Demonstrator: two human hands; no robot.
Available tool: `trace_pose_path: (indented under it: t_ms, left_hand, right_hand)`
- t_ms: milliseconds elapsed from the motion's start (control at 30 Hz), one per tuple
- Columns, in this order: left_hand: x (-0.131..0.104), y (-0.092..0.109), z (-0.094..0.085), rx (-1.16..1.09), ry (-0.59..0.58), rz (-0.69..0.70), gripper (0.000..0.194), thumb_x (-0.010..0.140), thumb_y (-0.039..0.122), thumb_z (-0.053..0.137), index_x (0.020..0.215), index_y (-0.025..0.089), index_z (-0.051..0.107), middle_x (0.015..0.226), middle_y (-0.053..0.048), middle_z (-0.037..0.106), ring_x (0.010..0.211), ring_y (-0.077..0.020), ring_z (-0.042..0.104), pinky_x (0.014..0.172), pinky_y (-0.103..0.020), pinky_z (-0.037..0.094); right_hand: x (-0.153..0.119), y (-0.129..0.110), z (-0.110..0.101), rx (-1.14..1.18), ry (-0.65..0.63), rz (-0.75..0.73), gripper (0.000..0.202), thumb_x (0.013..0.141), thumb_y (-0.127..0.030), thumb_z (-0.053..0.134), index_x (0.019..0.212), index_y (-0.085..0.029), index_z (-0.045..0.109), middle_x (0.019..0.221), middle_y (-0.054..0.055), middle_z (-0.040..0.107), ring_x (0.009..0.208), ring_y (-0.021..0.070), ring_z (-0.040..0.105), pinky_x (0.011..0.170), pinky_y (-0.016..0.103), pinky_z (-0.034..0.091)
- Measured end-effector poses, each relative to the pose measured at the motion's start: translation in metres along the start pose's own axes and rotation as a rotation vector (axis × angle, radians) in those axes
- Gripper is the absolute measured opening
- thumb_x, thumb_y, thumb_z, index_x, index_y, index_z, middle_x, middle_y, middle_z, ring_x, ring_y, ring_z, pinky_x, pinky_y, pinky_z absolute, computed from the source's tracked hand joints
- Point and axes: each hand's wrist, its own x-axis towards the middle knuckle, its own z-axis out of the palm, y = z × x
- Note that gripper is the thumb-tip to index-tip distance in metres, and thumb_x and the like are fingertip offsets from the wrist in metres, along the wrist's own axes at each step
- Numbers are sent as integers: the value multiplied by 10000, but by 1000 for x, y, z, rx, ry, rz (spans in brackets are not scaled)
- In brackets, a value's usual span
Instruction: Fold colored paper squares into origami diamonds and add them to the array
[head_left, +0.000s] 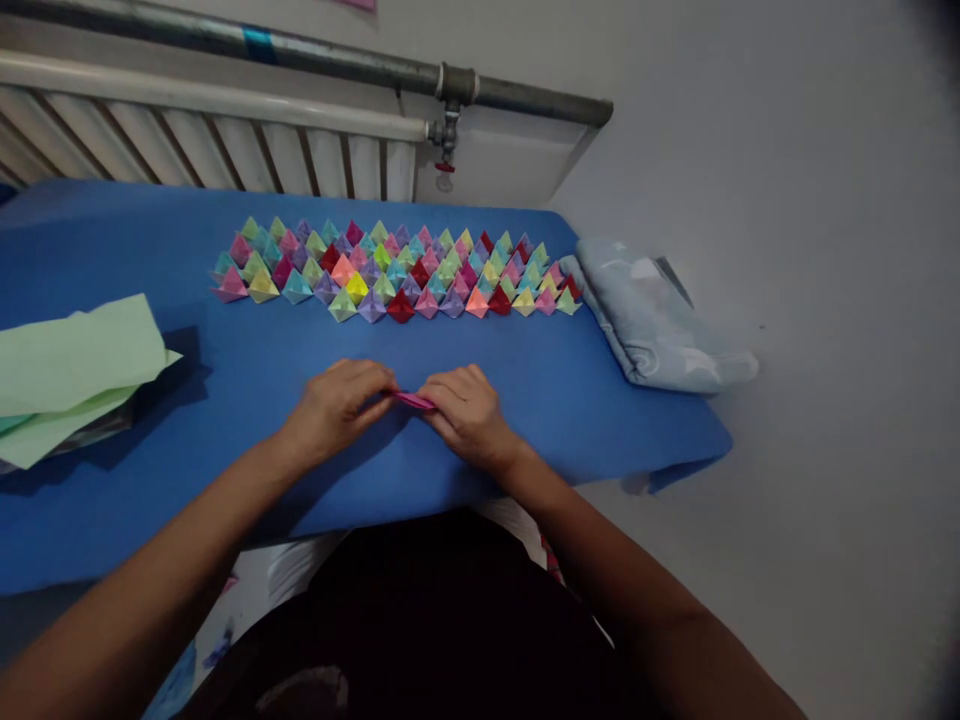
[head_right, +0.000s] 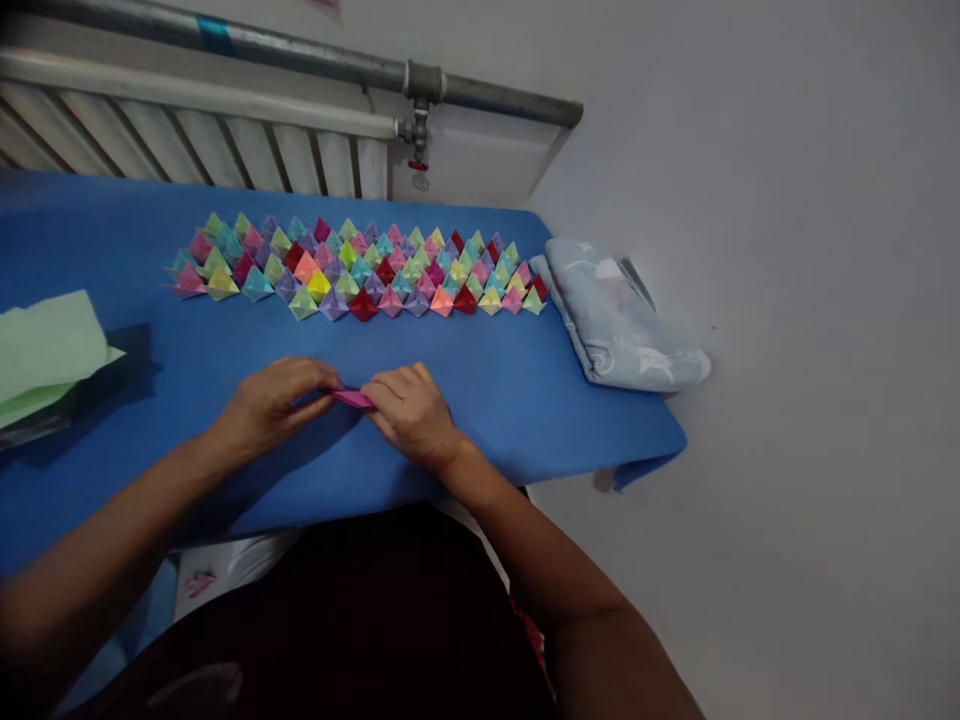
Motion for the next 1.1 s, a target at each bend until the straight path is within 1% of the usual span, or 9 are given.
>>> trace_pose_path:
  t_ms: [100, 167, 333, 467, 567, 700, 867, 967, 1100]
  left_hand:
    - [-7, 0, 10, 285, 77, 180, 277, 1023, 226, 423, 910, 183, 671, 999, -74, 743, 885, -191, 644, 831, -360, 454]
    - [-13, 1, 16, 370, 91, 249, 282, 1022, 213, 437, 867, 184, 671, 935, -69, 739, 790, -181, 620, 773, -354, 443]
    - [-31, 9, 24, 384, 63, 269, 254, 1005, 159, 454, 884, 181, 676, 901, -70, 725, 769, -187, 605, 771, -360, 441]
    - [-41, 14, 24, 361, -16, 248, 280, 1012, 163, 433, 896, 183, 688, 898, -71, 729, 760, -182, 612, 755, -358, 448]
    - [-44, 16, 24, 284, -59, 206, 294, 1014, 184, 423, 938, 190, 706, 919, -74, 737, 798, -190, 636, 790, -376, 466]
    - [-47, 17, 24, 253, -65, 195, 254, 991, 198, 464, 975, 191, 717, 993, -84, 753, 876, -213, 663, 824, -391, 469]
    - [-53, 21, 23, 308, -31, 183, 197, 977, 217, 519, 972, 176, 712, 1033, -84, 767, 861, -220, 674, 842, -405, 463]
    - [-55, 24, 25, 281, -6, 107, 213, 987, 222, 507, 971, 186, 716, 1035, -78, 767, 883, -228, 675, 852, -418, 456]
    - [-54, 27, 30, 207, -1, -43, 260, 997, 266, 486, 926, 201, 727, 1016, -81, 755, 930, -248, 661, 846, -428, 459]
  right_hand:
    - [0, 7, 1, -151, -37, -107, 240, 1013, -284, 471, 975, -225, 701, 996, 75, 718, 889, 213, 580, 841, 394, 344]
    - [-3, 7, 4, -185, -59, -147, 283, 1023, -257, 426, 969, -224, 702, 988, 70, 720, 873, 209, 570, 836, 395, 326]
    - [-20, -3, 11, -154, -122, -147, 342, 1025, -189, 381, 947, -259, 707, 962, 37, 721, 849, 188, 553, 865, 389, 311]
    - [-32, -9, 12, -179, -123, -170, 337, 1018, -173, 386, 958, -247, 710, 990, 38, 720, 831, 183, 537, 880, 387, 309]
    - [-39, -10, 11, -164, -154, -154, 288, 1010, -188, 419, 991, -236, 702, 1025, 38, 721, 866, 192, 543, 879, 391, 311]
    - [-48, -11, 6, -72, -179, -48, 205, 991, -229, 489, 1053, -231, 685, 1082, 53, 718, 953, 220, 559, 858, 402, 322]
    - [-56, -9, 2, -10, -140, 83, 189, 996, -257, 510, 1028, -219, 692, 1091, 70, 730, 929, 221, 579, 835, 388, 351]
    - [-56, -8, 3, 48, -135, 159, 173, 994, -256, 528, 1012, -227, 698, 1083, 65, 733, 942, 217, 603, 843, 385, 369]
    - [-54, -10, 4, 120, -103, 264, 138, 985, -266, 558, 955, -232, 689, 1116, 60, 721, 1008, 212, 625, 883, 387, 386]
